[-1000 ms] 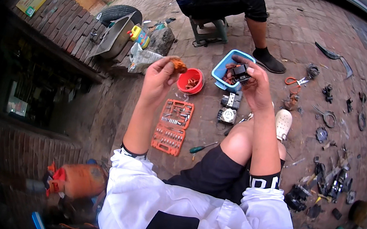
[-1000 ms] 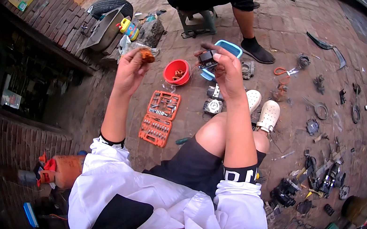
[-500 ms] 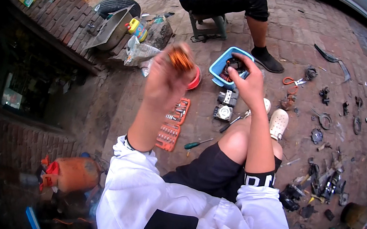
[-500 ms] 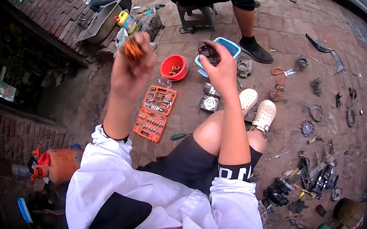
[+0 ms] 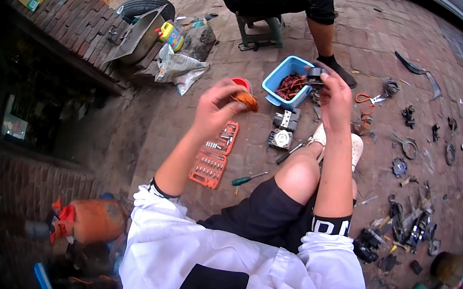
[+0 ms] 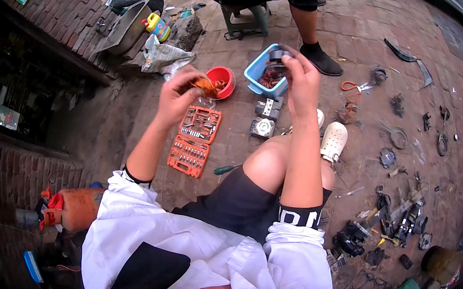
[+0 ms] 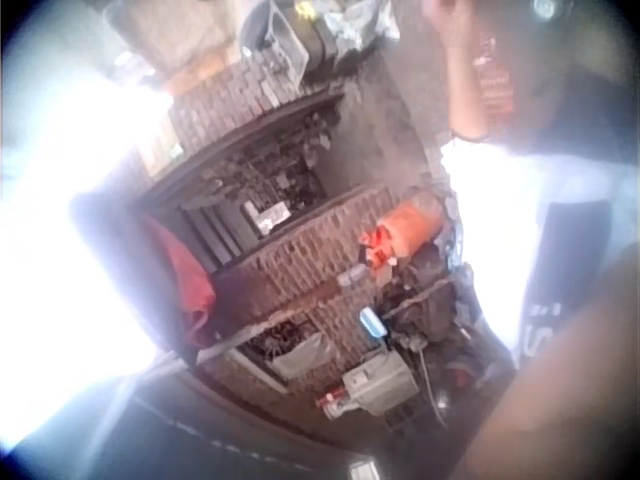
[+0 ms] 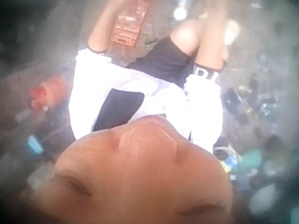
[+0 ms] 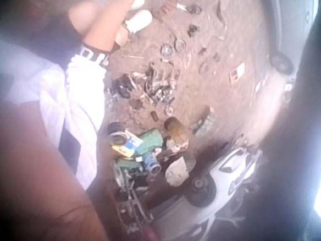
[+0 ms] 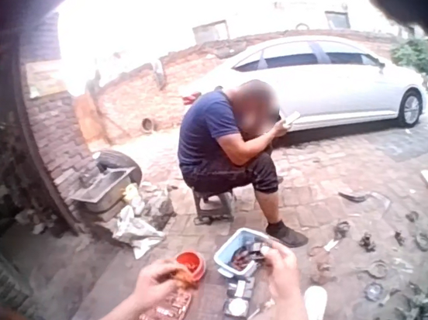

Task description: The person sits on the ground and handles a copper wire coil and a small black cylindrical component. They repeatedly bring the two parts together, separate them, and rotate them while seated among scattered tools and parts.

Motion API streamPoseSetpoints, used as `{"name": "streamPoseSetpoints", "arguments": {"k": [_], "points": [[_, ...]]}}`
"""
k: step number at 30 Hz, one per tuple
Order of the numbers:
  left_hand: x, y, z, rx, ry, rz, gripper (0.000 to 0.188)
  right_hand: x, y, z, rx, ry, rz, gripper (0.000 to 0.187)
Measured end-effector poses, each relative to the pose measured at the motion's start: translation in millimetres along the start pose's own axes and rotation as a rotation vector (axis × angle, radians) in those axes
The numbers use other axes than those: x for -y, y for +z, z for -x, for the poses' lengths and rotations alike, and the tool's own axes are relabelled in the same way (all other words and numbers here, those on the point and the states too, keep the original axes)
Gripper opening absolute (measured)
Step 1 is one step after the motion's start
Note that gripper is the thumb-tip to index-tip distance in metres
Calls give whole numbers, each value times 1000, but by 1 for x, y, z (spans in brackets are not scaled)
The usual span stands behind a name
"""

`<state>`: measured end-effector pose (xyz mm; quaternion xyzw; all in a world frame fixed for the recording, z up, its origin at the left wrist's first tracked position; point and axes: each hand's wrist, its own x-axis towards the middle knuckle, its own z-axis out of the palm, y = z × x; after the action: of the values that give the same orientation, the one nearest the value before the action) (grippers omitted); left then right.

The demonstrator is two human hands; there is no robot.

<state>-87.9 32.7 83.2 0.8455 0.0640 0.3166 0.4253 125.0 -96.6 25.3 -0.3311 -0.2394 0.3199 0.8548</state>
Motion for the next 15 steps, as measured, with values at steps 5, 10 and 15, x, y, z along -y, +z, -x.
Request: {"name": "streamPoseSetpoints", "arguments": {"k": [5, 10, 15], "points": [[-7, -37, -17, -69, 135, -374, 27, -2, 18, 7, 117, 79, 116, 33], [2, -36, -21, 74, 141, -500, 28, -12, 15, 3, 125, 89, 128, 36], [16, -30, -17, 80, 139, -592, 31, -15, 24, 5, 17, -25, 255, 35]]}}
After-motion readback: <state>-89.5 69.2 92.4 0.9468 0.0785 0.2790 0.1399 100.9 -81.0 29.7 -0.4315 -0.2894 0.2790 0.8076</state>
